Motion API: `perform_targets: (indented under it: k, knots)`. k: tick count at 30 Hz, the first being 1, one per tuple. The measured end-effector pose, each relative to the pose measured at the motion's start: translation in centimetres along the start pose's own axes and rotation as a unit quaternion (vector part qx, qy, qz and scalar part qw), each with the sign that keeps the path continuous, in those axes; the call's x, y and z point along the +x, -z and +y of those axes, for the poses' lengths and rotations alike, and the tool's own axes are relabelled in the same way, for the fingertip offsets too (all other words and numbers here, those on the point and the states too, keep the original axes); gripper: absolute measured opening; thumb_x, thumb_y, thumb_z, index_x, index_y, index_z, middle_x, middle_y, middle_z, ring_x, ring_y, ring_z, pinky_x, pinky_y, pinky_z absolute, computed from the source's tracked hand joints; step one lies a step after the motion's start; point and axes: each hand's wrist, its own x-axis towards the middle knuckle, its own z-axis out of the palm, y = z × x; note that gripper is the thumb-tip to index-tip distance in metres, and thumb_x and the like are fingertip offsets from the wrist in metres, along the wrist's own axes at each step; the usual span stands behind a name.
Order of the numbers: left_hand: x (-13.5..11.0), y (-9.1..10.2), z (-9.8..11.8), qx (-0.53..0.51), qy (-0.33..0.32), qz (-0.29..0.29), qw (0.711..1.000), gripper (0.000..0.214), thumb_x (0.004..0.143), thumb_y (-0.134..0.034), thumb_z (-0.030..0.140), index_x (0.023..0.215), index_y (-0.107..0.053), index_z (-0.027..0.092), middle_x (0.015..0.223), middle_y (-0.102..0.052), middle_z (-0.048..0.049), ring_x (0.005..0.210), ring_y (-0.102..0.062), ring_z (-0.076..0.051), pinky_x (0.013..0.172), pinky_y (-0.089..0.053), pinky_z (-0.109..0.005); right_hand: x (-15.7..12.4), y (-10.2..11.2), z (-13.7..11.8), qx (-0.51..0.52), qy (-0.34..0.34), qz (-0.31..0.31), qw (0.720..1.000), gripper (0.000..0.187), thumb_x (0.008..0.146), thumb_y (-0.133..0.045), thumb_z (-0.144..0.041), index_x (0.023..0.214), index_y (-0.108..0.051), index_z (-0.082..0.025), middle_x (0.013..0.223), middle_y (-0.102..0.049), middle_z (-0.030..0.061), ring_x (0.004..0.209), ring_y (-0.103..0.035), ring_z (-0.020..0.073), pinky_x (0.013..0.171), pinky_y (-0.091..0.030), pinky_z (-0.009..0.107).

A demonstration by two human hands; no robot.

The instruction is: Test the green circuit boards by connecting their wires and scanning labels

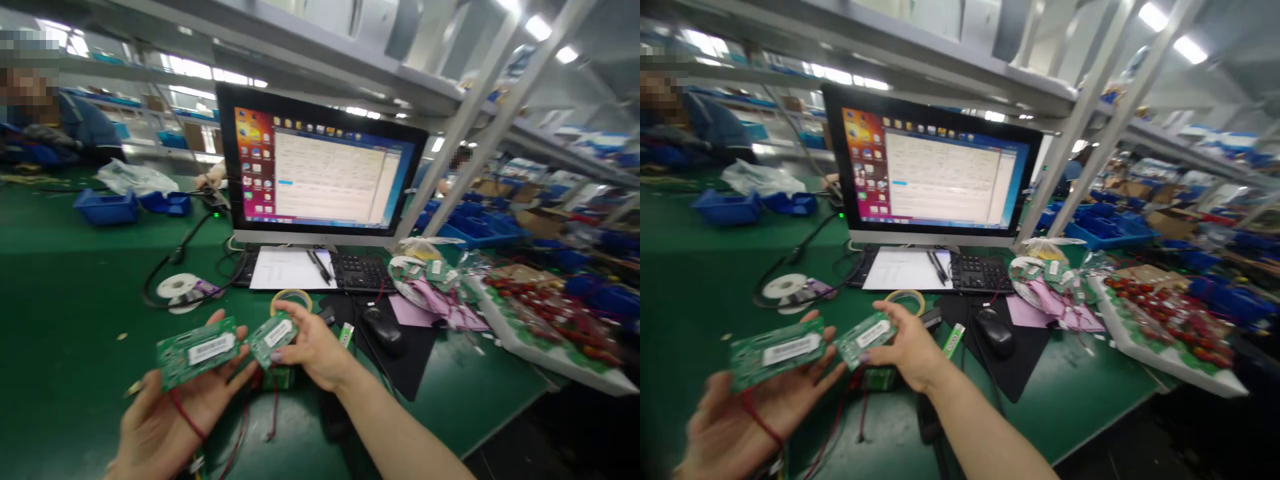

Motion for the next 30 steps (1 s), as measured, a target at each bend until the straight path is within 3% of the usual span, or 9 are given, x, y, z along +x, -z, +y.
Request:
perform_targets:
  k: [2, 4, 8, 16, 21, 30]
  knots:
    - [0.1, -0.7, -0.7, -0.007, 0.003, -0.055, 0.998, 0.069, 0.075, -0.059, 0.049, 0.133, -0.027, 0.031, 0.124, -0.05, -0.0132, 0.109, -0.052, -0.027, 0.097, -0.04, -0.043, -0.3, 0.3, -0.1, -0.027, 0.043, 0.017, 0.999, 0.07, 0.049, -0.078, -0.008, 0.111, -0.05, -0.023, 0.104, -0.054, -0.0004, 0.082, -0.057, 0.0087, 0.071, -0.048, 0.018]
    - [0.5, -0.6, -0.8, 0.012, 0.001, -0.073, 0.997, 0.066, 0.077, -0.056, 0.048, 0.134, -0.027, 0.029, 0.123, -0.051, -0.0148, 0.105, -0.055, -0.025, 0.097, -0.041, -0.04, -0.5, 0.5, -0.2, -0.066, 0.089, 0.036, 0.993, 0.066, 0.054, -0.075, -0.007, 0.112, -0.049, -0.024, 0.115, -0.051, 0.001, 0.09, -0.057, 0.0103, 0.075, -0.049, 0.018]
    - [0.6, -0.1, -0.4, 0.043, 0.005, -0.057, 0.997, 0.062, 0.081, -0.05, 0.048, 0.134, -0.026, 0.026, 0.119, -0.054, -0.0162, 0.1, -0.058, -0.024, 0.095, -0.042, -0.038, -0.9, 0.7, 0.0, -0.108, 0.159, 0.098, 0.976, 0.063, 0.062, -0.073, -0.011, 0.116, -0.046, -0.028, 0.114, -0.054, 0.0008, 0.099, -0.057, 0.0126, 0.082, -0.051, 0.022]
    - [0.7, 0.2, -0.6, 0.04, 0.012, -0.056, 0.998, 0.062, 0.082, -0.049, 0.047, 0.135, -0.025, 0.025, 0.122, -0.052, -0.0172, 0.102, -0.056, -0.025, 0.096, -0.04, -0.039, -1.6, 0.2, 0.2, -0.177, 0.159, 0.175, 0.955, 0.065, 0.057, -0.077, -0.016, 0.115, -0.048, -0.024, 0.114, -0.058, 0.004, 0.094, -0.061, 0.0166, 0.078, -0.056, 0.022]
    - [0.7, 0.4, -0.9, 0.045, 0.022, -0.049, 0.998, 0.066, 0.081, -0.049, 0.047, 0.136, -0.021, 0.025, 0.12, -0.053, -0.0166, 0.103, -0.056, -0.026, 0.096, -0.039, -0.04, -2.1, 0.2, 0.4, -0.218, 0.162, 0.175, 0.946, 0.065, 0.06, -0.076, -0.019, 0.118, -0.048, -0.023, 0.11, -0.061, 0.0054, 0.092, -0.063, 0.0188, 0.075, -0.058, 0.024]
    - [0.5, 0.1, -1.1, 0.051, 0.033, -0.061, 0.996, 0.062, 0.08, -0.051, 0.046, 0.134, -0.028, 0.025, 0.117, -0.055, -0.0152, 0.102, -0.056, -0.026, 0.096, -0.038, -0.04, -2.1, 0.4, 0.6, -0.252, 0.186, 0.181, 0.932, 0.066, 0.061, -0.076, -0.023, 0.121, -0.048, -0.023, 0.113, -0.06, 0.0073, 0.093, -0.063, 0.0218, 0.077, -0.057, 0.027]
